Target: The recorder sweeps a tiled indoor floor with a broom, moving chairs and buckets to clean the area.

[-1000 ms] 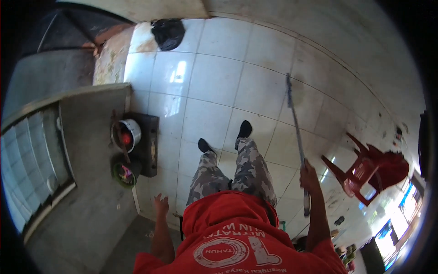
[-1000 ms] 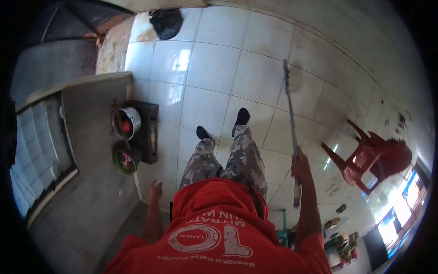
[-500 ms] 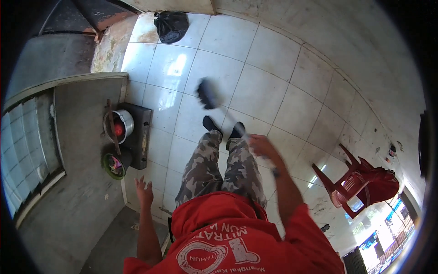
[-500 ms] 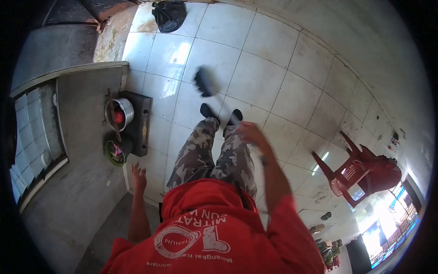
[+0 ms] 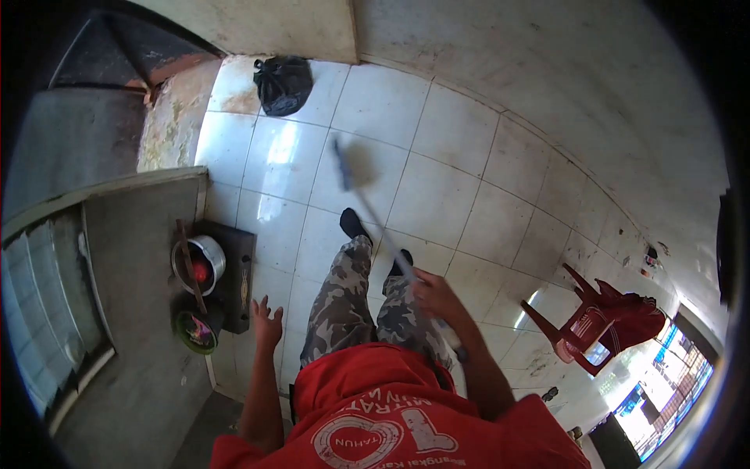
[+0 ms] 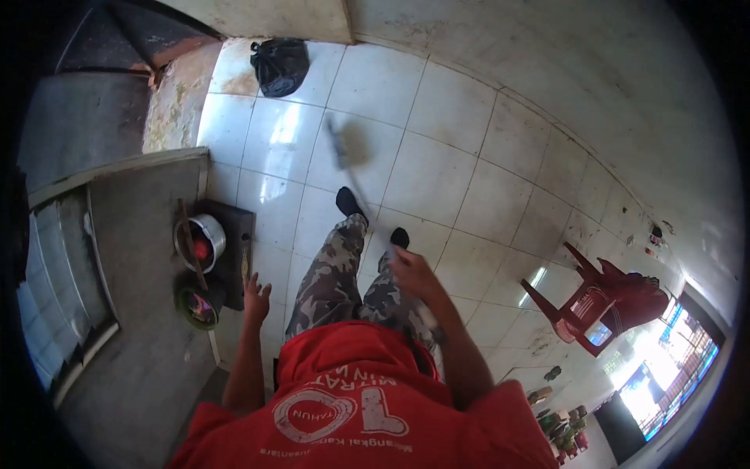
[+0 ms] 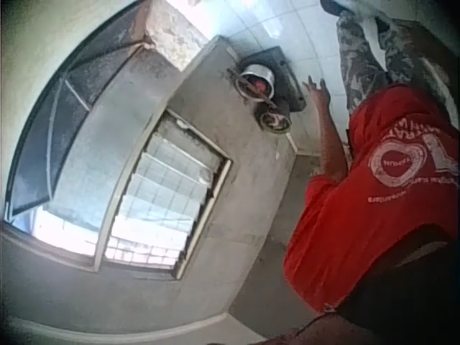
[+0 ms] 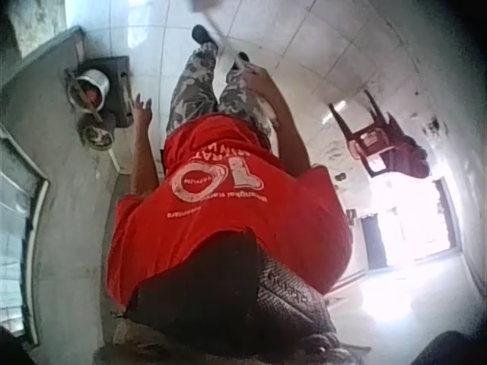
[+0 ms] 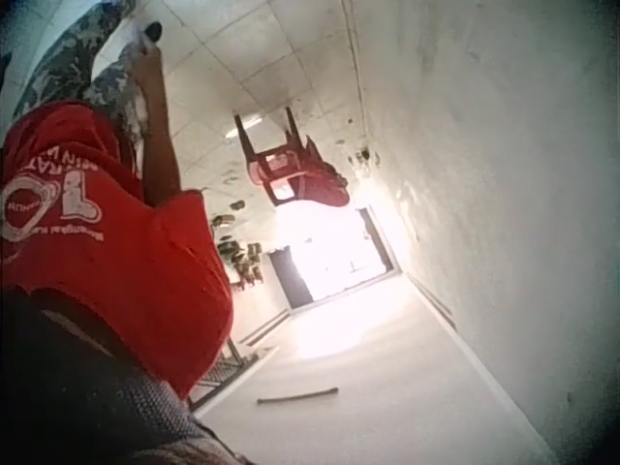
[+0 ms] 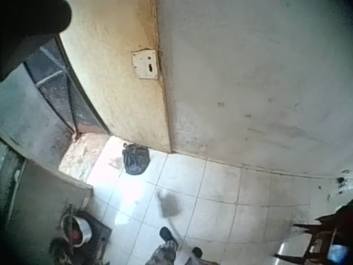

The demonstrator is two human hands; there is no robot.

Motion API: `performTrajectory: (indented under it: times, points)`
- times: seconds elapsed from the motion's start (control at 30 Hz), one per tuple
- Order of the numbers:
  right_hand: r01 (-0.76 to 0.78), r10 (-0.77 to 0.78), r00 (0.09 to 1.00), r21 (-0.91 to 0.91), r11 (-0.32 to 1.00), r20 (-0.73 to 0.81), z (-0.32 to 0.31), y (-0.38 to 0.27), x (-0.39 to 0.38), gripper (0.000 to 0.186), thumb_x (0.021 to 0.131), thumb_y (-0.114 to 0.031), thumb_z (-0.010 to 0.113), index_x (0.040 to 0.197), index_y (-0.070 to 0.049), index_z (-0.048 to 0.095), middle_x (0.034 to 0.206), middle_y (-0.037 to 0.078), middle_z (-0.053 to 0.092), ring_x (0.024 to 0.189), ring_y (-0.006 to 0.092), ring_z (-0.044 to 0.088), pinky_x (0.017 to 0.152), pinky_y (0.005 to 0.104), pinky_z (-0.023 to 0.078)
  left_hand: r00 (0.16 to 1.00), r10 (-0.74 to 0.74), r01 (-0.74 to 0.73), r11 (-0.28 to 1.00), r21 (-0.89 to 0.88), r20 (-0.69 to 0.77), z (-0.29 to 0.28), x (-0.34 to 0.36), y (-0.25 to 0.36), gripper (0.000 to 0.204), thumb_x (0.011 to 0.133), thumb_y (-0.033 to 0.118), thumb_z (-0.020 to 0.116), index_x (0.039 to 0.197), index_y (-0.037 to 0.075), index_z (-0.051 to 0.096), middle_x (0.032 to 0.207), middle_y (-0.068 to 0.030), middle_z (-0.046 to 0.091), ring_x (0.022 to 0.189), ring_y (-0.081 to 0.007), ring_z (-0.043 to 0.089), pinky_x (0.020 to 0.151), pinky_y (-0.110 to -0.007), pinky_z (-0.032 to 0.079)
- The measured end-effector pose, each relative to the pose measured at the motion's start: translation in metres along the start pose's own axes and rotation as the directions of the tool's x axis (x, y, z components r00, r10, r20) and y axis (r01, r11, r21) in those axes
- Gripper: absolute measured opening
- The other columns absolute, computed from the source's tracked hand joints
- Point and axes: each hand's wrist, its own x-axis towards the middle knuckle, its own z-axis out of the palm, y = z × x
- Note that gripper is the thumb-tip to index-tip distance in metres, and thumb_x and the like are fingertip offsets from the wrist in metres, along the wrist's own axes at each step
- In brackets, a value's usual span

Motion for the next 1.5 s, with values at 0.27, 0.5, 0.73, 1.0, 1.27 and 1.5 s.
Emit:
performTrajectory:
  times: [0.27,0.5,0.73,1.0,1.27,1.5]
  points:
    - [-0.224,0.239,0.971,0.295,0.929,-0.015,-0.086,-0.012,0.08,0.035,0.087,-0.021,0.056,0.121,-0.012,0.053,0.077,0.002,0.056,0.048,0.0095,0.047,0.039,0.0249,0.041,0.982,0.171,-0.172,0.985,-0.008,-0.079,-0.07,0.086,0.109,0.058,0.084,0.016,0.063,0.135,0.003,0.037,0.146,-0.0251,0.018,0.116,-0.0337,0.051,0.09,-0.038,0.046]
    - [-0.041,0.163,0.84,0.24,0.97,-0.517,-0.204,0.014,0.047,0.009,0.089,-0.015,0.048,0.084,-0.008,0.048,0.053,0.001,0.039,0.037,0.01,0.039,0.031,0.0274,0.033,0.981,0.162,-0.147,0.979,0.145,-0.103,-0.075,0.126,0.071,0.056,0.083,0.018,0.061,0.132,0.001,0.041,0.142,-0.0305,0.024,0.12,-0.0351,0.046,0.093,-0.034,0.043]
    - [-0.166,0.271,0.958,0.592,0.789,-0.093,-0.154,-0.042,0.028,0.011,0.09,-0.016,0.049,0.1,-0.013,0.053,0.059,-0.006,0.039,0.039,0.0054,0.036,0.031,0.0255,0.028,1.0,0.025,-0.027,0.95,0.313,0.012,-0.049,0.093,0.087,0.051,0.086,0.022,0.056,0.129,-0.001,0.043,0.137,-0.0286,0.034,0.128,-0.04,0.033,0.107,-0.04,0.027]
    - [-0.27,0.041,0.945,0.702,0.659,0.325,-0.136,-0.153,0.199,0.011,0.087,-0.016,0.051,0.084,-0.006,0.053,0.06,-0.006,0.041,0.041,0.0015,0.033,0.032,0.018,0.027,0.921,0.302,-0.382,0.584,0.716,0.245,-0.032,0.073,0.064,0.033,0.088,0.02,0.052,0.111,-0.004,0.057,0.128,-0.0245,0.045,0.126,-0.0423,0.032,0.11,-0.049,0.019]
    - [0.074,0.187,0.977,0.983,0.165,-0.105,-0.393,0.001,0.089,0.029,0.097,-0.028,0.036,0.086,-0.005,0.049,0.059,-0.003,0.042,0.037,0.0036,0.035,0.028,0.0213,0.034,0.92,0.29,-0.385,0.537,0.751,0.264,-0.008,0.06,0.138,0.029,0.089,0.018,0.049,0.107,-0.004,0.058,0.124,-0.0234,0.049,0.128,-0.0409,0.029,0.109,-0.053,0.018]
    - [0.309,-0.014,0.907,0.645,0.699,-0.42,-0.42,0.027,0.019,0.03,0.091,-0.034,0.047,0.075,-0.008,0.049,0.049,-0.003,0.035,0.038,0.0088,0.034,0.028,0.0258,0.031,0.925,0.237,-0.379,0.513,0.77,0.297,0.018,0.082,0.165,0.041,0.085,0.021,0.056,0.119,-0.002,0.053,0.133,-0.025,0.04,0.13,-0.0432,0.026,0.107,-0.048,0.025]
